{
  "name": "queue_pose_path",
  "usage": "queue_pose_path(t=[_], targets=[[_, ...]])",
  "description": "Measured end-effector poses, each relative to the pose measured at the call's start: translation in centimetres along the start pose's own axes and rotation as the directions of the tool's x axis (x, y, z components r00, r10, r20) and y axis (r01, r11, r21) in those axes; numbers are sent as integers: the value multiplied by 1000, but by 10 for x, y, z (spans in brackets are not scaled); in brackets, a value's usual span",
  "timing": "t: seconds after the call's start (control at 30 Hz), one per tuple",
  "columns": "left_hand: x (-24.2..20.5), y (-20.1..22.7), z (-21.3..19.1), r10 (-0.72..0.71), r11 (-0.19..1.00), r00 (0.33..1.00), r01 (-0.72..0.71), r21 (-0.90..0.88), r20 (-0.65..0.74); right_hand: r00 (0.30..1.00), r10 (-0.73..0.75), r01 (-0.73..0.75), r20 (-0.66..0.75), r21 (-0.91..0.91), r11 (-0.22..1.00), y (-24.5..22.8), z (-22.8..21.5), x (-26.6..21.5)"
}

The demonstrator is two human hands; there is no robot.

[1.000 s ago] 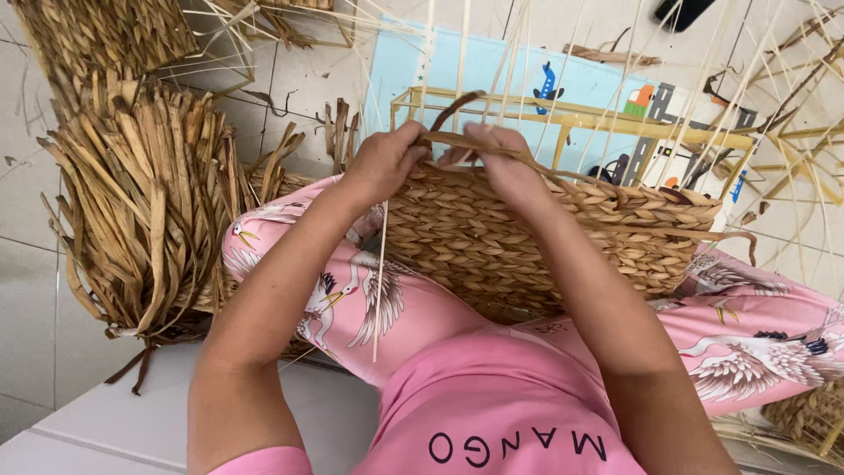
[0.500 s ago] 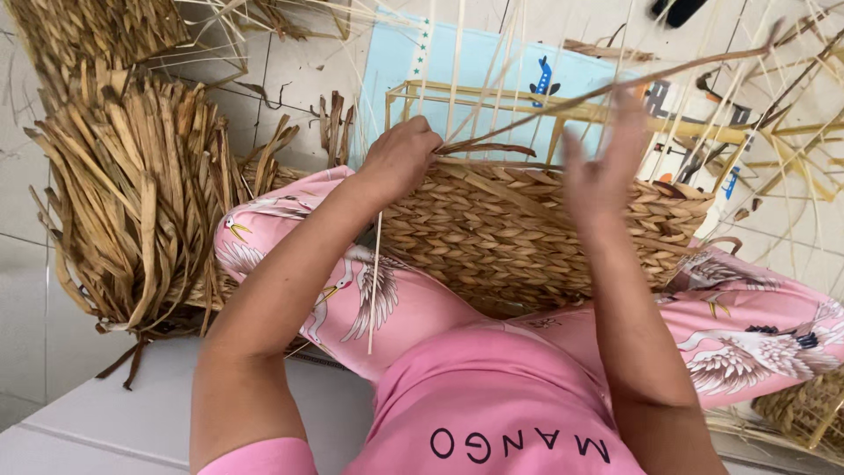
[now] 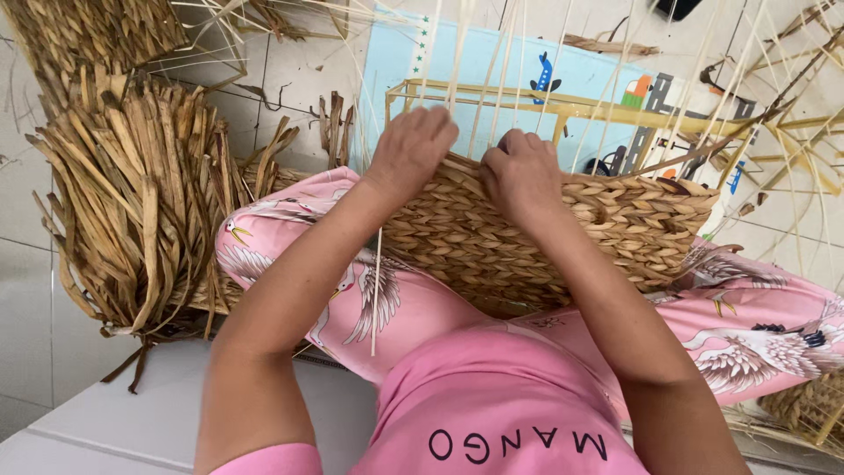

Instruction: The person weaves a basket by hand, threading long dried plant fibers through a structural grid of white and brown strips, occasionally pulling fibers from a pile nearby and tucking ends into the weave.

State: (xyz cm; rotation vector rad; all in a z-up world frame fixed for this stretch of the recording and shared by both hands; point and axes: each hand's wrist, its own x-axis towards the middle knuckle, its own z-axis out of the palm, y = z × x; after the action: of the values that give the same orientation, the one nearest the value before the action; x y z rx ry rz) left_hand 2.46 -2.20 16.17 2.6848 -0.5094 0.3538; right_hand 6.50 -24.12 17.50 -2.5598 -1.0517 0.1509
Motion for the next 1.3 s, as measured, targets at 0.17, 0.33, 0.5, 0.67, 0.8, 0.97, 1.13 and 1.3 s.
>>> queue_pose_path(t=[0.17, 0.33, 0.5, 0.67, 0.8, 0.97, 1.13, 1.3], targets=[[-5, -15, 5, 34, 987, 979, -1, -163, 201, 981, -118, 112, -155, -46, 993, -1, -5, -28], [10, -13, 10, -31, 989, 951, 73, -126, 309, 991, -100, 112, 90, -142, 984, -26, 25, -27], [23, -17, 0, -142, 922, 839, 305, -237, 526, 996, -46, 59, 78, -170, 984, -1, -11, 3], [30, -11, -6, -245, 896, 764, 413, -161, 598, 942, -152, 116, -299, -136, 984, -5, -29, 26], [10, -14, -1, -237, 888, 886, 364, -281, 399, 914, -238, 269, -329, 50, 962, -22, -11, 4], [-14, -9, -4, -114, 930, 956, 199, -310, 270, 878, 313, -465, 363, 488, 739, 8, 23, 35], [-22, -6, -3, -62, 958, 979, 113, -265, 194, 993, 97, -96, 64, 918, 385, 11, 50, 58], [-8, -9, -8, -326, 754, 852, 496, -430, 411, 807, 386, -415, 447, 894, -168, 10, 27, 10]])
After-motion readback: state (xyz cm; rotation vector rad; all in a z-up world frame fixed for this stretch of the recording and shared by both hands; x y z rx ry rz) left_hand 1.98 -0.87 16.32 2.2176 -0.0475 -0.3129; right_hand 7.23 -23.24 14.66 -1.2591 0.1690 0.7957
